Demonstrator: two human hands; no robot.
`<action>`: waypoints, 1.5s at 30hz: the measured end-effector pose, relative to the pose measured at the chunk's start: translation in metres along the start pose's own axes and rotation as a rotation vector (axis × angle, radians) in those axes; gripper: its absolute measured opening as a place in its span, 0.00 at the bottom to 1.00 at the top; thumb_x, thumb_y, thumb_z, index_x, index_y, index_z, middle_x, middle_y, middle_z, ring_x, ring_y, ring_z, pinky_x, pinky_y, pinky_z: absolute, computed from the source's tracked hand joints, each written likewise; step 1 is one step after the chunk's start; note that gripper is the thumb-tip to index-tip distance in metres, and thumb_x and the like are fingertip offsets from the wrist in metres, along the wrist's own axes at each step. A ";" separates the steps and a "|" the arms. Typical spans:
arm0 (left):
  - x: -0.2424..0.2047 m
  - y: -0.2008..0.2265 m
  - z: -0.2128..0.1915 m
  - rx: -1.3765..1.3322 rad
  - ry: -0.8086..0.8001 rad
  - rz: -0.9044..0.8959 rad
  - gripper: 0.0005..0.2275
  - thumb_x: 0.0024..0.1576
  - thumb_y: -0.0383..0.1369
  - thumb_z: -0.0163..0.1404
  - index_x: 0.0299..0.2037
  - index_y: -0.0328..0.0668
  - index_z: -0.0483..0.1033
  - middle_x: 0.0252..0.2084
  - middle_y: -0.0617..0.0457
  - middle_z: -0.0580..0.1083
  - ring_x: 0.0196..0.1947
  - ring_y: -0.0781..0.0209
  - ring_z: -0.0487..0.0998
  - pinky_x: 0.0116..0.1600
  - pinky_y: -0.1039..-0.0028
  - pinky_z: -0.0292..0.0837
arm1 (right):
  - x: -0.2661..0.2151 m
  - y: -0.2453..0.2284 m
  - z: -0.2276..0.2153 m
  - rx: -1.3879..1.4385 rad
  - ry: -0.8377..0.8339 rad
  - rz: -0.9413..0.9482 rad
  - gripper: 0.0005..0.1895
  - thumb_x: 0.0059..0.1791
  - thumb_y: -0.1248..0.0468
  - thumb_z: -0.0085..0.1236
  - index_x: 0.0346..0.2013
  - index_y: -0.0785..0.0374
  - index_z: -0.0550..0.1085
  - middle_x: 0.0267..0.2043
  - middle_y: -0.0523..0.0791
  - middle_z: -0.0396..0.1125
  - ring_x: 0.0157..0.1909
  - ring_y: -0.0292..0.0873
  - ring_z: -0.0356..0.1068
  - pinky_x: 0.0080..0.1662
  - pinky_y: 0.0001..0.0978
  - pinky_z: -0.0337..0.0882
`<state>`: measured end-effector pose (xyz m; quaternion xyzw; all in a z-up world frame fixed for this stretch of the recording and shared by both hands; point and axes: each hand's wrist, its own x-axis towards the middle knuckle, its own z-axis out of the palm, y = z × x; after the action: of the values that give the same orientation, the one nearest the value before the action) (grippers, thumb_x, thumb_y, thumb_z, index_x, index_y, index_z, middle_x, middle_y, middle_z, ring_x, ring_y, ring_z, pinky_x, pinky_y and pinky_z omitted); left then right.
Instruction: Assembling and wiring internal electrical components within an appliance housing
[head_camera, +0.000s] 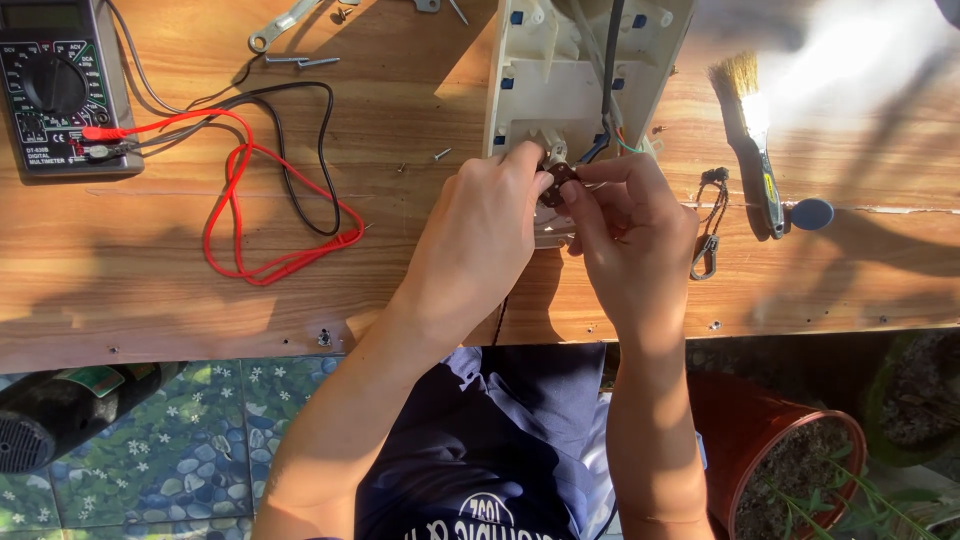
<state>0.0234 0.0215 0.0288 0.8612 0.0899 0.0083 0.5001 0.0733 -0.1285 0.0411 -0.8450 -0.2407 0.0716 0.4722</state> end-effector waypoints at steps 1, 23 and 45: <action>0.000 0.001 0.001 -0.003 0.001 -0.001 0.11 0.66 0.28 0.38 0.47 0.26 0.72 0.27 0.36 0.74 0.23 0.36 0.81 0.24 0.56 0.77 | 0.001 -0.001 -0.002 -0.002 -0.002 0.000 0.04 0.55 0.79 0.57 0.44 0.76 0.74 0.28 0.58 0.74 0.19 0.40 0.68 0.24 0.29 0.69; -0.067 -0.023 0.042 0.454 0.526 0.130 0.15 0.58 0.45 0.58 0.47 0.47 0.74 0.36 0.60 0.62 0.27 0.67 0.74 0.30 0.81 0.73 | 0.011 -0.009 -0.006 -0.102 -0.122 0.097 0.03 0.55 0.74 0.57 0.43 0.70 0.73 0.29 0.52 0.76 0.23 0.40 0.75 0.30 0.30 0.77; -0.100 -0.037 0.058 0.454 0.188 0.200 0.03 0.65 0.26 0.46 0.43 0.39 0.73 0.32 0.53 0.68 0.30 0.59 0.69 0.38 0.72 0.70 | 0.010 -0.013 -0.006 -0.122 -0.148 0.199 0.04 0.56 0.71 0.55 0.41 0.69 0.69 0.35 0.52 0.77 0.34 0.41 0.80 0.38 0.31 0.84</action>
<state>-0.0741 -0.0272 -0.0245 0.9515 0.0499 0.1172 0.2801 0.0797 -0.1224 0.0560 -0.8843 -0.1937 0.1654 0.3913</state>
